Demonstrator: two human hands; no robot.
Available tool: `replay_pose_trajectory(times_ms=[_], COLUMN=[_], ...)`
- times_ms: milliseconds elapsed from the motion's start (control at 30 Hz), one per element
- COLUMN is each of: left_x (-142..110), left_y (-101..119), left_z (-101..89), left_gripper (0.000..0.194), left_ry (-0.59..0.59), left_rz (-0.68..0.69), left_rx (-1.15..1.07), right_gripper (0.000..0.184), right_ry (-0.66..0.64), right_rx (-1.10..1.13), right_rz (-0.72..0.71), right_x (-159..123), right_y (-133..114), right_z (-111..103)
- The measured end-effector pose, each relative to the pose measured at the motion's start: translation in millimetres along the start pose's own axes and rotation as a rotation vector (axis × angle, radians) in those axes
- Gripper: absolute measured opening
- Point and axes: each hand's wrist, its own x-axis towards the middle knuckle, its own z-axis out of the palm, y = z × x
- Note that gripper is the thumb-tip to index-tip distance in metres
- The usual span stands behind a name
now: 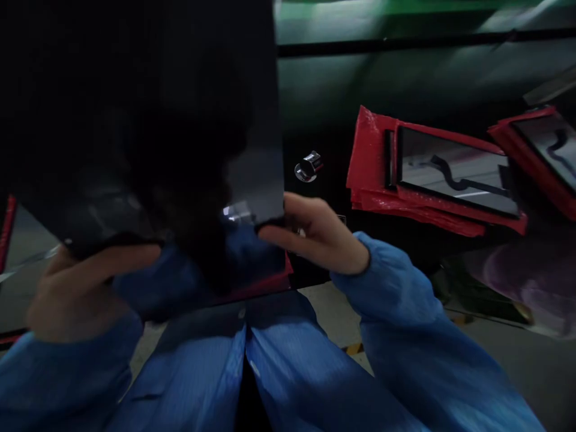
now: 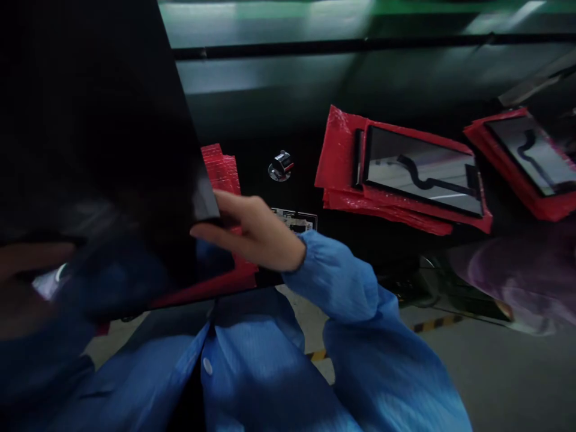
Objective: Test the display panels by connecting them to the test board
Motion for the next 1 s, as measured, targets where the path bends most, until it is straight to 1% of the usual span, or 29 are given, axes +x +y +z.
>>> replay_pose_trajectory(times_ms=[33, 67, 100, 167, 200, 233, 267, 333, 400, 433, 467, 533, 567, 600, 633, 667, 700, 767, 800, 833, 900, 1000], left_x=[12.9, 26.4, 39.4, 59.3, 64.6, 66.5, 65.4, 57.5, 47.8, 44.1, 41.6, 40.0, 40.5, 41.5, 42.6, 43.7, 44.7, 46.4, 47.2, 48.1, 49.8, 51.8], left_y=[1.1, 0.9, -0.6, -8.6, -15.1, -23.1, -32.3, -51.0, -64.0, -66.1, -64.8, -53.2, -44.4, -35.2, -26.5, -19.4, -14.5, -11.2, -12.2, -14.1, -18.3, -21.5], left_z=[-3.5, -5.7, -6.4, -3.8, -1.3, 1.5, 3.7, 4.9, 1.3, -1.0, -2.5, 1.1, 7.5, 17.0, 29.2, 43.1, 57.5, 83.0, 92.3, 98.8, 103.8, 100.2], left_gripper=[0.023, 0.026, 0.029, 0.034, 0.037, 0.039, 0.041, 0.049, 0.061, 0.066, 0.067, 0.061, 0.057, 0.052, 0.049, 0.048, 0.047, 0.042, 0.035, 0.028, 0.017, 0.013], left_ry=[-0.018, -0.078, -0.181, -0.453, -0.549, -0.608, -0.627, -0.645, -0.678, -0.688, -0.677, -0.599, -0.539, -0.47, -0.413, -0.384, -0.369, -0.391, -0.403, -0.413, -0.43, -0.488], left_rz=[0.042, 0.083, 0.113, 0.199, 0.261, 0.334, 0.406, 0.505, 0.496, 0.475, 0.444, 0.395, 0.385, 0.39, 0.4, 0.415, 0.431, 0.402, 0.374, 0.338, 0.275, 0.224], left_rx=[0.014, 0.022, 0.029, 0.087, 0.157, 0.252, 0.354, 0.566, 0.729, 0.788, 0.831, 0.839, 0.804, 0.743, 0.663, 0.578, 0.493, 0.345, 0.279, 0.221, 0.138, 0.092], right_gripper=[0.013, 0.014, 0.016, 0.024, 0.03, 0.035, 0.039, 0.043, 0.039, 0.035, 0.029, 0.02, 0.022, 0.032, 0.044, 0.049, 0.043, 0.017, 0.014, 0.018, 0.019, 0.016], right_ry=[0.022, 0.031, 0.028, 0.0, -0.02, -0.048, -0.077, -0.123, -0.163, -0.15, -0.096, 0.101, 0.209, 0.284, 0.307, 0.277, 0.216, 0.082, 0.032, -0.002, -0.032, -0.012], right_rx=[-0.084, -0.18, -0.28, -0.473, -0.558, -0.636, -0.707, -0.826, -0.893, -0.904, -0.91, -0.926, -0.929, -0.916, -0.875, -0.801, -0.705, -0.51, -0.438, -0.385, -0.323, -0.293], right_rz=[-0.064, -0.124, -0.175, -0.239, -0.252, -0.251, -0.24, -0.21, -0.206, -0.22, -0.239, -0.268, -0.262, -0.246, -0.229, -0.211, -0.194, -0.167, -0.154, -0.139, -0.117, -0.09], right_x=[10.8, 21.0, 30.4, 44.8, 49.3, 51.6, 51.6, 45.0, 31.4, 23.3, 15.0, 0.8, -4.3, -7.7, -9.5, -10.1, -9.8, -8.5, -8.0, -7.8, -8.2, -9.1], right_y=[6.5, 15.1, 25.3, 48.0, 59.5, 70.4, 80.1, 94.0, 99.4, 99.1, 97.2, 90.9, 87.5, 84.4, 82.0, 80.3, 79.4, 79.0, 79.4, 79.8, 80.9, 82.5], right_z=[-4.1, -8.1, -11.5, -15.0, -15.0, -14.1, -12.8, -10.2, -9.9, -10.6, -11.7, -13.5, -13.8, -13.5, -12.7, -11.6, -10.4, -8.0, -6.9, -6.0, -4.3, -2.2])
